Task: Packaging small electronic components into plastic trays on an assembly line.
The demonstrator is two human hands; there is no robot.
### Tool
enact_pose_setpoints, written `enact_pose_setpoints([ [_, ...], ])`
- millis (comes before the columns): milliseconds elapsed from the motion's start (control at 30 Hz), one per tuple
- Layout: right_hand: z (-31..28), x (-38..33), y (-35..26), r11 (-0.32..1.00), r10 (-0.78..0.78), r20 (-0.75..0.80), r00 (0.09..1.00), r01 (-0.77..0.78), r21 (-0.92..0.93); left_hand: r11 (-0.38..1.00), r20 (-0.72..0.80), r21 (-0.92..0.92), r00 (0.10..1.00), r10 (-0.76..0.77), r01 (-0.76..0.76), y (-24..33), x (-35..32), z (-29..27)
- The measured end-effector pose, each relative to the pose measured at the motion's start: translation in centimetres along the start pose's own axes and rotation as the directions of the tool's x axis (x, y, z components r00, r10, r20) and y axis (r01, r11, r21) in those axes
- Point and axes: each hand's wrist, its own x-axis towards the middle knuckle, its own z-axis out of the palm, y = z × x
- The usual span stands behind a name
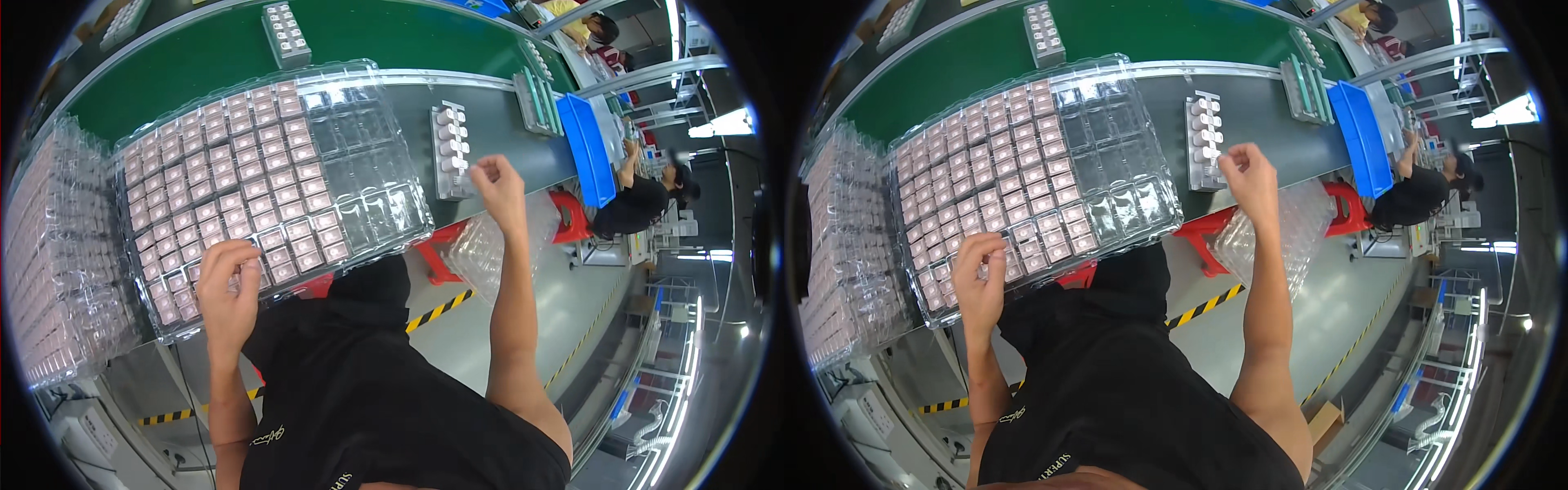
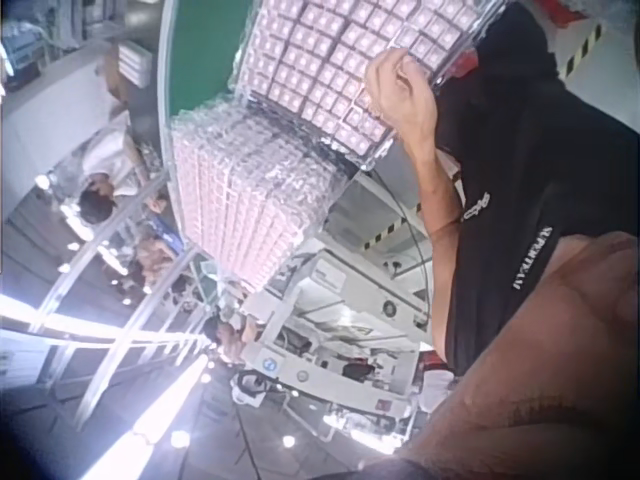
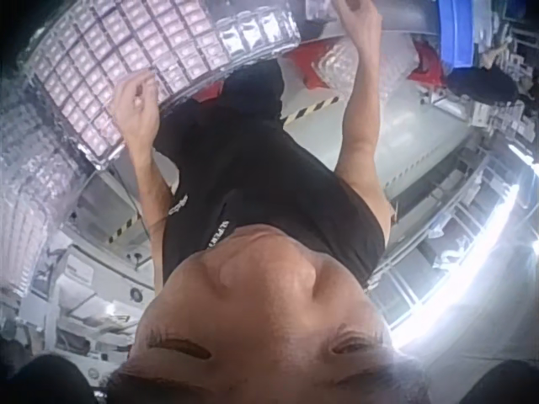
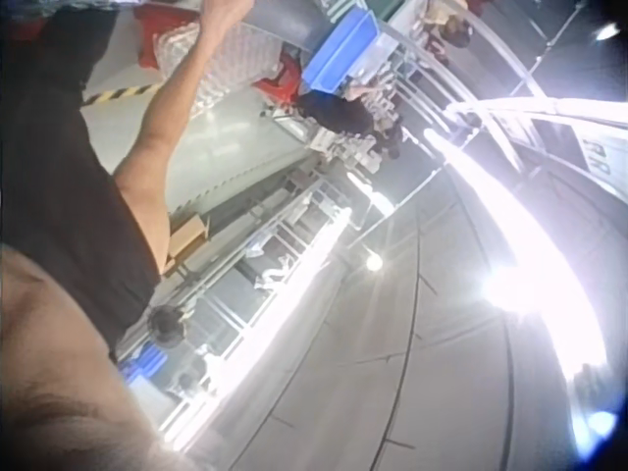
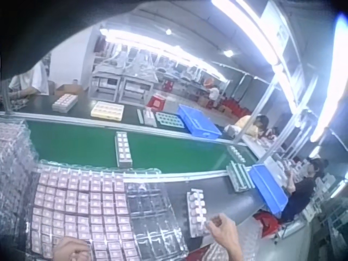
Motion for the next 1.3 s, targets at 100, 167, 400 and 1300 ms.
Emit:
enact_pose_setpoints([
  [100,1.3,-2.2,0.2,0.999,0.034,0.023,0.999,-0.034,-0.021,0.998,0.050,-0.015,0.997,0.057,-0.056,0.1,0.2,1.0],
  [167,2.1,-1.9,0.4,0.998,0.058,-0.006,0.998,-0.057,0.018,0.998,0.057,-0.010,0.997,0.060,-0.059,0.5,0.1,1.3],
  [400,2.8,-0.7,-1.2,0.934,-0.287,-0.021,0.958,0.275,-0.229,0.992,0.051,-0.052,0.992,0.118,-0.115,0.9,0.4,2.0],
  [1300,1.1,0.8,-4.2,0.827,-0.384,0.396,0.834,0.501,-0.253,1.000,-0.069,-0.019,0.998,-0.011,0.009,-1.3,-1.3,-2.1],
])
